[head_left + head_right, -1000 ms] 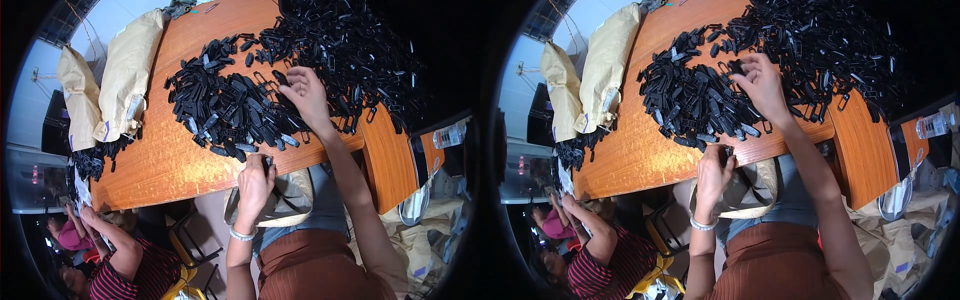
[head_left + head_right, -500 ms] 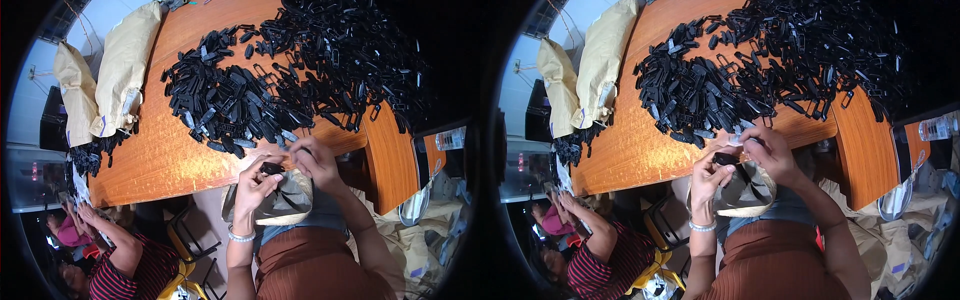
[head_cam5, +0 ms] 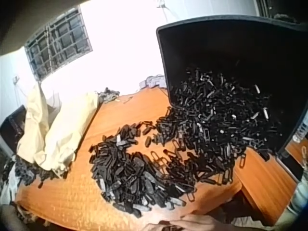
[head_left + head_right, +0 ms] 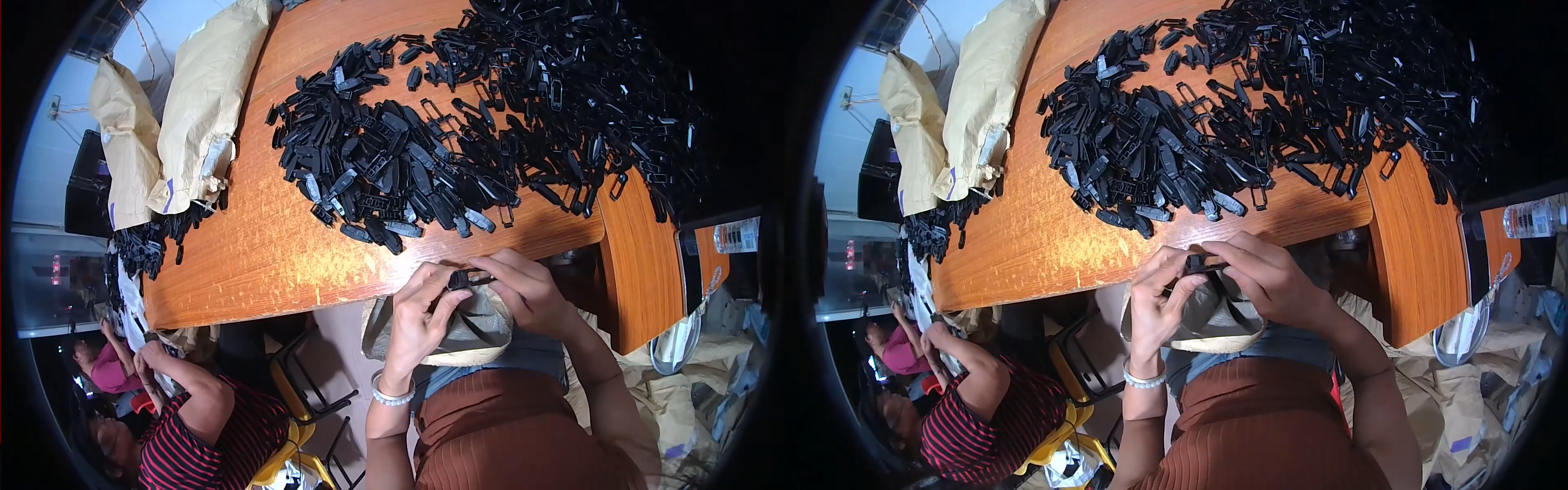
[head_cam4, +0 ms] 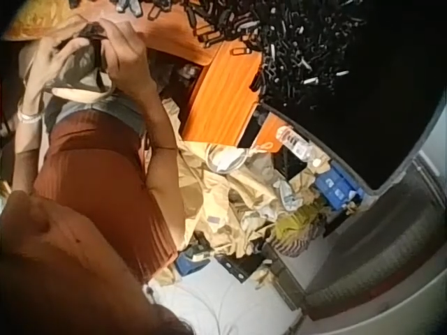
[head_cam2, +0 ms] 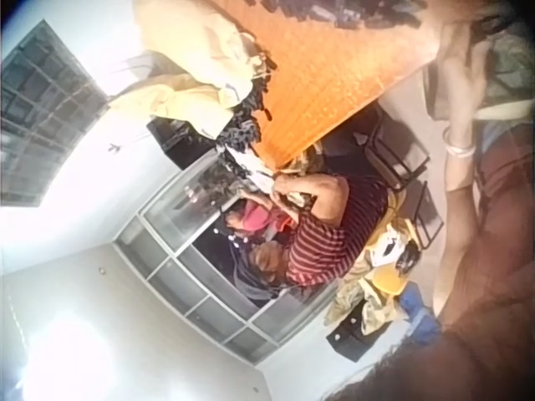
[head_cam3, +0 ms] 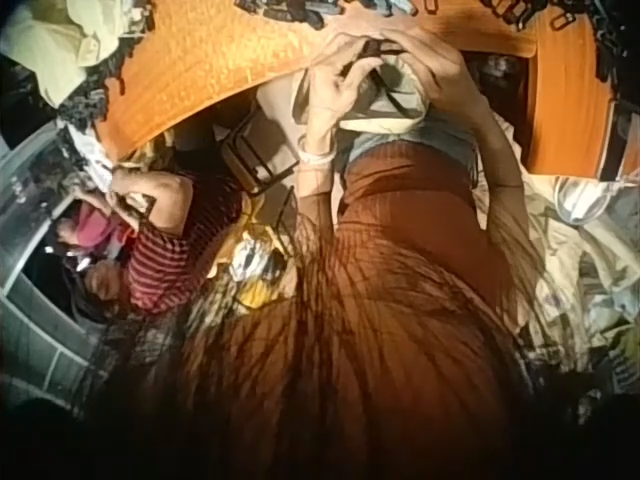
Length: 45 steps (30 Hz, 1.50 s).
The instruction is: Sorting and inspecting small black plastic buckles from a large pile into a small bag.
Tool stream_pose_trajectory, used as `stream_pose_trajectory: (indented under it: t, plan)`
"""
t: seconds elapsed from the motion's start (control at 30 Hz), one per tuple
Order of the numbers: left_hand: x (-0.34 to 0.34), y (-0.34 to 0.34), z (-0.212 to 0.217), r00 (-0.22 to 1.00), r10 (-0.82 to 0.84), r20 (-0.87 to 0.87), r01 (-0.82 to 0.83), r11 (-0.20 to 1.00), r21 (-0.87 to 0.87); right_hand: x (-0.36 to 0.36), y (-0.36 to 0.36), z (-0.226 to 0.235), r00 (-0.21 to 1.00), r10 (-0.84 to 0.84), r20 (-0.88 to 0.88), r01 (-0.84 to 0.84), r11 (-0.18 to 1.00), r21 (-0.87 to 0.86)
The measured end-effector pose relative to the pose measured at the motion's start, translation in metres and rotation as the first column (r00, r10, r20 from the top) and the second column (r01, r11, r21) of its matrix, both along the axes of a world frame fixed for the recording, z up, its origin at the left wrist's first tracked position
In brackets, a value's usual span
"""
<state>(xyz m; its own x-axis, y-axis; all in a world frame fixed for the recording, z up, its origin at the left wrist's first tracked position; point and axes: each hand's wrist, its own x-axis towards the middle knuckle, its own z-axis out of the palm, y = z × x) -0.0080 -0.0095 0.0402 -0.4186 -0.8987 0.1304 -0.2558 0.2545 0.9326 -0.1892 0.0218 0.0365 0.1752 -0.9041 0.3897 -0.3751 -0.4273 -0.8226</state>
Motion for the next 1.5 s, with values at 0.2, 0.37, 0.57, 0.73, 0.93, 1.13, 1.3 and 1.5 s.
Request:
stream_pose_trajectory:
  t: [0.2,0.37,0.57,0.73,0.93,1.13,1.3,1.5]
  plan:
    - [0.001,0.002,0.005,1.000,-0.003,0.019,0.004,1.000,-0.028,-0.003,0.003,0.000,0.999,0.042,-0.019,-0.042,0.999,0.001]
    - [0.000,0.003,0.003,1.000,0.002,-0.020,-0.002,0.999,-0.042,0.005,0.005,0.002,0.996,0.010,-0.092,-0.010,1.000,0.011]
    - [-0.016,0.018,-0.009,0.970,0.177,-0.168,-0.144,0.971,0.189,0.016,0.011,-0.009,0.995,-0.022,-0.098,0.021,1.000,-0.014]
    - [0.001,0.021,-0.023,0.890,0.214,-0.403,0.015,0.869,0.494,0.011,0.019,-0.014,0.916,-0.080,0.393,-0.071,0.932,0.356]
    - [0.011,0.023,-0.040,0.777,0.221,-0.589,0.232,0.770,0.595,0.005,0.018,-0.020,0.918,-0.002,0.397,-0.111,0.959,0.262]
    - [-0.002,-0.004,-0.017,0.965,-0.174,0.198,0.180,0.984,-0.008,-0.019,-0.022,-0.034,0.962,-0.272,0.022,0.267,0.956,0.117]
    - [-0.053,-0.041,-0.026,0.868,0.018,0.496,0.279,0.810,-0.516,-0.017,-0.060,-0.028,0.788,-0.559,-0.258,0.498,0.825,-0.268]
    - [-0.054,-0.047,-0.035,0.858,0.038,0.511,0.325,0.732,-0.599,-0.027,-0.055,-0.039,0.809,-0.554,-0.197,0.527,0.831,-0.177]
